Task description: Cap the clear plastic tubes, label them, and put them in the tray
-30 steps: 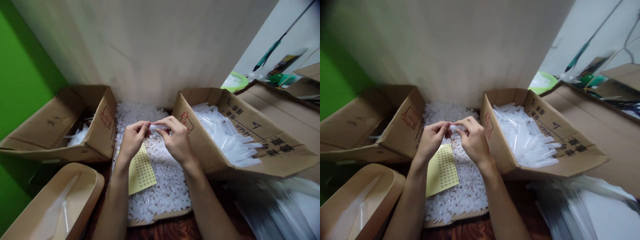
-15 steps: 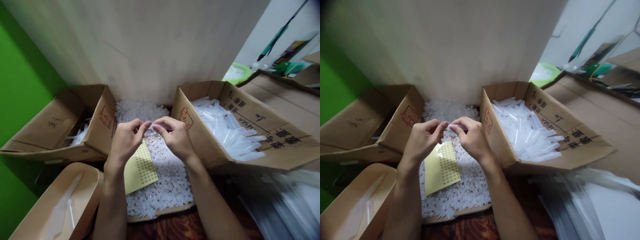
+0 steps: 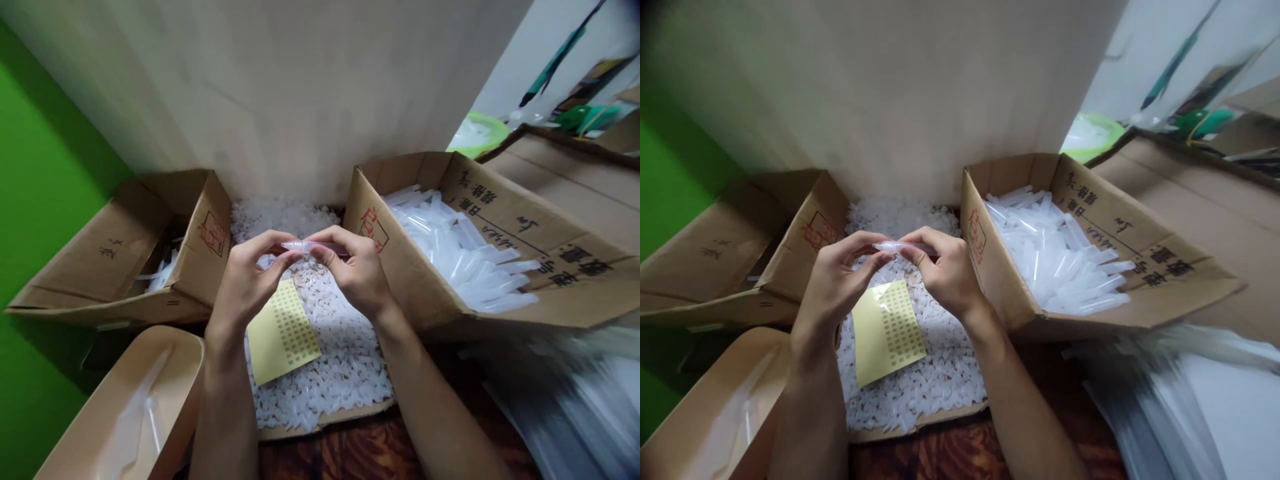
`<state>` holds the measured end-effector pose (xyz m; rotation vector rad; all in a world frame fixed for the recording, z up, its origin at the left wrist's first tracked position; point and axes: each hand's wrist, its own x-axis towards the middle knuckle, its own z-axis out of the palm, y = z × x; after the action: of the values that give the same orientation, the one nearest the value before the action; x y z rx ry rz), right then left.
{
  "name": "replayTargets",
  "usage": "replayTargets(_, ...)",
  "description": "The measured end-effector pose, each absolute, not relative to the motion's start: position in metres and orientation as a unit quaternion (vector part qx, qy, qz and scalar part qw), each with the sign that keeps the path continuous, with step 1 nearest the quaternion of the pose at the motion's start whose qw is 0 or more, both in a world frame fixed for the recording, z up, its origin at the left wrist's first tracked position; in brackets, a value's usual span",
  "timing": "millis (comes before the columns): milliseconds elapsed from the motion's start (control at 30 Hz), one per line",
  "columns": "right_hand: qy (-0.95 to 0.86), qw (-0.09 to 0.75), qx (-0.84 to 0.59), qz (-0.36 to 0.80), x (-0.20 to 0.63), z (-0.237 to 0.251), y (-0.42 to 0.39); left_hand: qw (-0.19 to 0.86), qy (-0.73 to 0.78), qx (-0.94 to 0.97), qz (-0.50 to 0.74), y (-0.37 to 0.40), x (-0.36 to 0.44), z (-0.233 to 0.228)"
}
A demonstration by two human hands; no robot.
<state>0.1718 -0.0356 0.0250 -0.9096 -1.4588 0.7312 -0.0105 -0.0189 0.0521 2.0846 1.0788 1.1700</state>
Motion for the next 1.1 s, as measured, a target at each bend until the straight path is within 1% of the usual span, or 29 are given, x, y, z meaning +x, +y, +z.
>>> replayTargets(100,-0.656,0.596,-0.38,0.265,0.173,0.022,-0.034,0.297,0.407,0.758,0.415,-0.019,-0.009,0.049)
replayTargets(167,-0.679,0.592,-0.363,0.239,0.173,0.02,-0.033,0.304,0.425,0.751,0.404,-0.019,-0.008,0.048)
replayTargets(300,-0.67,0.589,-0.384,0.238,0.168,0.018,-0.035,0.228,0.427,0.773,0.41,-0.018,-0.004,0.047)
replayTargets(400,-0.617,0.605,-0.41,0.292,0.163,0.022,-0.039,0.157,0.394,0.793,0.436,-0.015,0.0,0.045)
replayTargets(467,-0.565,0.622,-0.407,0.359,0.162,0.026,-0.04,0.113,0.363,0.803,0.458,-0.014,0.001,0.044)
replayTargets(533,-0.523,0.617,-0.4,0.431,0.162,0.028,-0.039,0.097,0.349,0.811,0.46,-0.012,0.0,0.044)
replayTargets(600,-0.504,0.605,-0.418,0.454,0.162,0.025,-0.034,0.134,0.367,0.819,0.42,-0.009,-0.005,0.041)
replayTargets(633,-0.499,0.604,-0.442,0.436,0.162,0.022,-0.031,0.164,0.391,0.824,0.376,-0.007,-0.008,0.038)
replayTargets(700,-0.49,0.613,-0.5,0.365,0.16,0.014,-0.026,0.198,0.47,0.827,0.238,-0.004,-0.013,0.028)
replayTargets(767,-0.484,0.62,-0.534,0.311,0.158,0.006,-0.022,0.188,0.555,0.804,0.099,-0.002,-0.017,0.014)
replayTargets(833,-0.498,0.618,-0.538,0.284,0.157,0.001,-0.02,0.165,0.609,0.775,0.026,-0.001,-0.017,0.002)
replayTargets(967,-0.565,0.579,-0.541,0.231,0.166,-0.002,-0.017,0.147,0.615,0.774,0.035,0.002,-0.013,0.002)
replayTargets(1033,-0.582,0.544,-0.542,0.267,0.173,-0.002,-0.016,0.148,0.6,0.784,0.053,0.001,-0.013,0.013)
replayTargets(1100,-0.587,0.516,-0.527,0.333,0.178,-0.002,-0.016,0.173,0.57,0.795,0.109,-0.001,-0.015,0.026)
